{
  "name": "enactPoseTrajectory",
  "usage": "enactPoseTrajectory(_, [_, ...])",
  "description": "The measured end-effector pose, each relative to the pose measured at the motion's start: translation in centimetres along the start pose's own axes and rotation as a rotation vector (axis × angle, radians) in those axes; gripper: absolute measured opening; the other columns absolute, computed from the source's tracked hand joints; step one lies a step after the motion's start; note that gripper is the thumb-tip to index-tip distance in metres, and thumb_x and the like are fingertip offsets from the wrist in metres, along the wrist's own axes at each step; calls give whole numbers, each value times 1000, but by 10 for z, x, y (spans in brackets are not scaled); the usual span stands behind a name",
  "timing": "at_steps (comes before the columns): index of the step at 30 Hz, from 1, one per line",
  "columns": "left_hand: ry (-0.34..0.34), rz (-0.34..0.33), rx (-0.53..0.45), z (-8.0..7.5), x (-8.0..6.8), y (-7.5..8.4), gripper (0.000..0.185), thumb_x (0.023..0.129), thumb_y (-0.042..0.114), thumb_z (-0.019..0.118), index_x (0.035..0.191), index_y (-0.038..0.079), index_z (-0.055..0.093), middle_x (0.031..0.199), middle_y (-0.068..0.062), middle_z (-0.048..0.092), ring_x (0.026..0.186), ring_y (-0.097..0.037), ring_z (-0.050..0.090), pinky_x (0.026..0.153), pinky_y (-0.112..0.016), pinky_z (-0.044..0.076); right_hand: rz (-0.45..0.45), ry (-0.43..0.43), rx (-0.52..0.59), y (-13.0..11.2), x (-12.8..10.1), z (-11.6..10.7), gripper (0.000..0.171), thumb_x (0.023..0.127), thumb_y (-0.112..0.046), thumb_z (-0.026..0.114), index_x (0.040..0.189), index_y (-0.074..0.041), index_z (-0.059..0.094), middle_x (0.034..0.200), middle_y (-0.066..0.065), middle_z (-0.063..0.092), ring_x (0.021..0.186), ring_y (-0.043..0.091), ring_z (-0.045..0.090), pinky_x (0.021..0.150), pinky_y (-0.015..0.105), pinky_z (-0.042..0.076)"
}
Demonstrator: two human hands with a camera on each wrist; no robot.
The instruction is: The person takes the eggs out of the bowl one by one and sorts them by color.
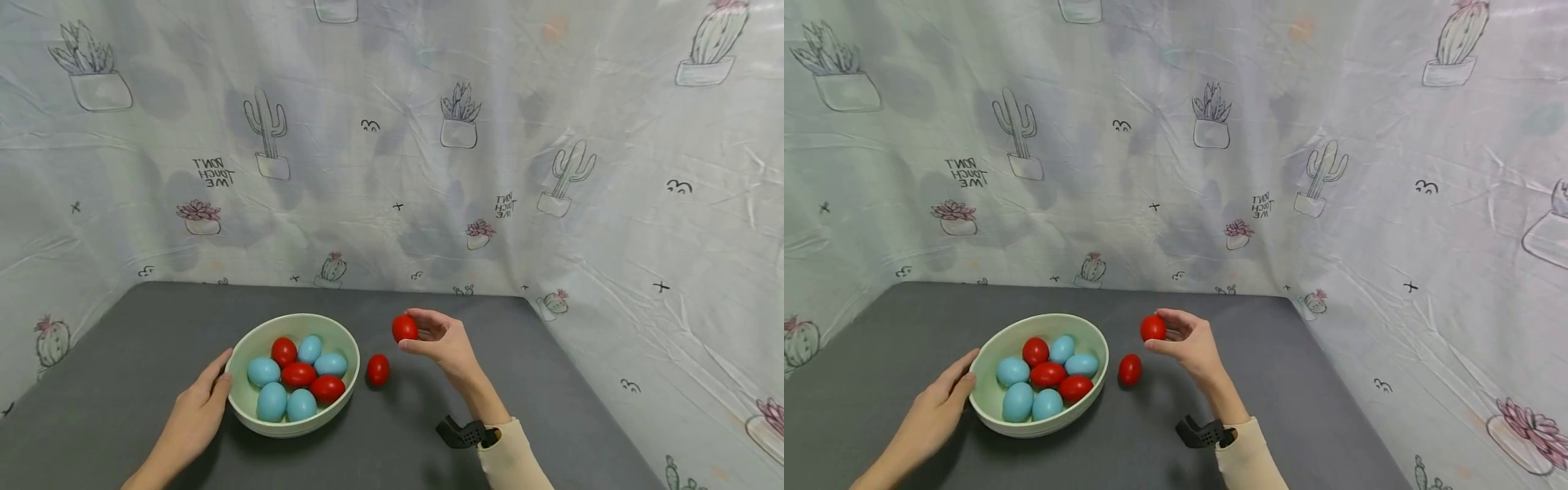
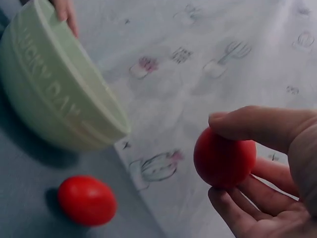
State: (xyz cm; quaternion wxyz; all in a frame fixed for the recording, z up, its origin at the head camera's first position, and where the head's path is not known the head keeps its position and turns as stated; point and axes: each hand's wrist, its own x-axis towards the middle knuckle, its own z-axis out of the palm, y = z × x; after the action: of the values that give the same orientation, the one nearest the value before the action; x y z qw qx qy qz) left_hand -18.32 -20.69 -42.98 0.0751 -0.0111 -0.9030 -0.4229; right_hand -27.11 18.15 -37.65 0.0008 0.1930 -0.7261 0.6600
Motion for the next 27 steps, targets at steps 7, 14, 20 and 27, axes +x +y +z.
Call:
enactPoseTrajectory(7, [2, -2, 6, 1, 0, -1, 58, 109, 35, 29, 155, -1, 23, 148, -35, 31, 132, -56, 29, 97, -70, 31, 58, 35, -52, 27, -2, -7, 52, 79, 0, 82, 127, 0, 63, 120, 18, 65, 107, 37, 62, 85, 33, 55])
enactPoseTrajectory(14, [14, 10, 2, 2, 1, -1, 59, 109, 36, 29, 154, -1, 24, 149, -34, 31, 133, -54, 29, 98, -70, 30, 122, -21, -161, 47, 1, -14, 55, 75, -6, 86, 125, 0, 64, 119, 13, 66, 106, 34, 62, 80, 35, 54])
enactPoseTrajectory(20, [31, 30, 14, 2, 0, -2, 58, 109, 34, 29, 154, -2, 25, 148, -34, 32, 132, -55, 31, 98, -70, 31, 170, -85, -258, 58, 5, -15, 57, 74, -12, 88, 124, 0, 64, 113, 11, 67, 102, 29, 63, 79, 38, 52])
enactPoseTrajectory(27, [36, 34, 10, 2, -2, -1, 58, 109, 35, 30, 154, -1, 25, 148, -34, 32, 132, -55, 30, 98, -70, 31, 157, -127, -382, 68, 8, -10, 60, 70, -11, 90, 123, 2, 64, 111, 7, 68, 99, 23, 64, 79, 36, 53])
